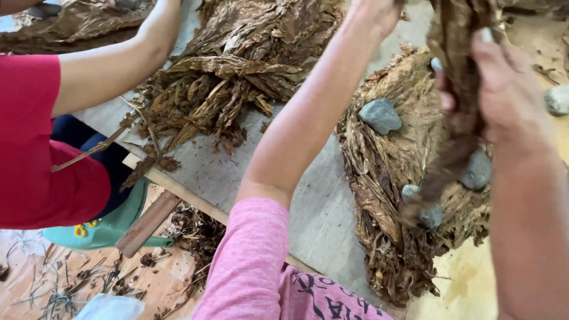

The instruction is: Flattening and weighting large dried tobacco leaves on a wooden table using stones as weights.

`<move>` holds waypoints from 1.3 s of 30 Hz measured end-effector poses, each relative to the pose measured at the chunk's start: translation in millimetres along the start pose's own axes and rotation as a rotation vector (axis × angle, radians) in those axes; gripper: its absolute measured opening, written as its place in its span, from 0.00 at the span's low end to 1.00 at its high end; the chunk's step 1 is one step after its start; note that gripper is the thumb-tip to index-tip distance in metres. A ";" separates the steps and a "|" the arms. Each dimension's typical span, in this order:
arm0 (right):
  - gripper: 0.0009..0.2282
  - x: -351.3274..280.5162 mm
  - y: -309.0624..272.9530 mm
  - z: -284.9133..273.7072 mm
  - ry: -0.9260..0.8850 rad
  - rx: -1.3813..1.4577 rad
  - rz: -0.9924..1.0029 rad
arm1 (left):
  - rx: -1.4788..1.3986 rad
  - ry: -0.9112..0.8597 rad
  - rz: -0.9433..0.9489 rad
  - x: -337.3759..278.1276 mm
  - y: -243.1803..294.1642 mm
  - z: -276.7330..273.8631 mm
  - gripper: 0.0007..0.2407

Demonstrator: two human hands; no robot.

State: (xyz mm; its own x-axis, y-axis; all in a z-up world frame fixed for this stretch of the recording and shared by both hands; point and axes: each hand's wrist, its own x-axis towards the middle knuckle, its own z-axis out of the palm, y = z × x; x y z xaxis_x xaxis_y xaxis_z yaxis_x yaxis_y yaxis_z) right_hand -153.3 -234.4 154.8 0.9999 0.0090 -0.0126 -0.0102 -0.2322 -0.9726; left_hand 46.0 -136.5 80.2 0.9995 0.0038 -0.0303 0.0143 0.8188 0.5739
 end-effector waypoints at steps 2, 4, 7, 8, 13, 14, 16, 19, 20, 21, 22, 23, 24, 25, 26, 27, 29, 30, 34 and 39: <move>0.11 6.9 10.4 -24.4 -0.072 -0.069 -0.024 | 0.045 0.017 -0.003 -8.9 5.2 3.5 0.10; 0.13 10.7 22.4 -42.5 -0.089 -0.413 0.015 | 0.152 0.041 -0.035 -22.3 8.9 8.0 0.12; 0.39 29.3 71.8 -72.8 -0.097 -1.187 0.006 | 0.388 0.187 -0.267 -101.6 18.2 16.6 0.38; 0.39 22.4 68.7 -60.6 -0.097 -1.185 0.007 | 0.390 0.186 -0.267 -100.9 0.5 7.8 0.38; 0.24 16.0 90.3 -27.0 0.042 -0.992 0.040 | 0.688 0.222 -0.479 -92.9 -86.2 -24.5 0.31; 0.24 25.2 110.5 -32.3 0.042 -0.989 0.045 | 0.691 0.223 -0.483 -99.3 -82.3 -20.1 0.31; 0.22 43.9 151.2 -41.7 0.218 -0.945 -0.345 | 0.655 0.150 -0.530 -111.4 -73.7 -12.0 0.33; 0.08 54.8 175.6 -56.5 0.346 -0.805 -0.538 | 0.426 0.070 -0.489 -88.1 -107.0 -32.0 0.15; 0.08 59.6 180.7 -61.0 0.349 -0.805 -0.531 | 0.429 0.069 -0.496 -90.7 -99.6 -31.0 0.15; 0.06 64.0 185.7 -66.1 0.349 -0.710 -0.495 | 0.436 0.022 -0.507 -93.1 -92.5 -29.4 0.25; 0.05 68.1 190.5 -71.0 0.348 -0.613 -0.459 | 0.443 -0.026 -0.517 -95.5 -85.1 -27.8 0.38; 0.05 64.8 180.2 -68.2 0.349 -0.612 -0.455 | 0.444 -0.026 -0.521 -95.4 -83.9 -28.6 0.38; 0.04 61.2 169.7 -65.1 0.376 -0.502 -0.282 | 0.437 -0.072 -0.534 -95.4 -82.3 -29.5 0.37; 0.04 58.8 158.6 -61.3 0.394 -0.389 -0.111 | 0.430 -0.118 -0.544 -94.9 -79.8 -30.7 0.37; 0.04 68.1 171.5 -67.0 0.394 -0.389 -0.110 | 0.430 -0.117 -0.544 -91.0 -82.0 -36.4 0.37; 0.04 75.8 184.4 -75.2 0.445 -0.340 -0.182 | 0.422 -0.152 -0.527 -87.5 -86.2 -40.3 0.39; 0.03 85.5 198.8 -84.9 0.517 -0.299 -0.243 | 0.413 -0.203 -0.528 -72.6 -107.4 -56.1 0.42; 0.03 87.7 200.3 -86.4 0.528 -0.345 -0.321 | 0.364 -0.158 -0.467 -61.3 -124.8 -67.7 0.32; 0.04 76.6 183.6 -85.9 0.551 -0.277 -0.407 | 0.287 -0.072 -0.432 -56.9 -133.2 -76.5 0.38; 0.06 70.3 168.2 -96.7 0.661 -0.150 -0.375 | 0.398 -0.124 -0.517 -74.3 -106.2 -65.4 0.20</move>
State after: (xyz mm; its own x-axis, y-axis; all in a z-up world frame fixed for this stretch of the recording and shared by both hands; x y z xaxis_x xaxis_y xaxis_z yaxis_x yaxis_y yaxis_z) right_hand -83.7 -366.9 12.7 0.7358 -0.4583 0.4985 0.2854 -0.4577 -0.8421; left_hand -31.5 -186.2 -32.0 0.8568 -0.4182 -0.3016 0.4775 0.4228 0.7702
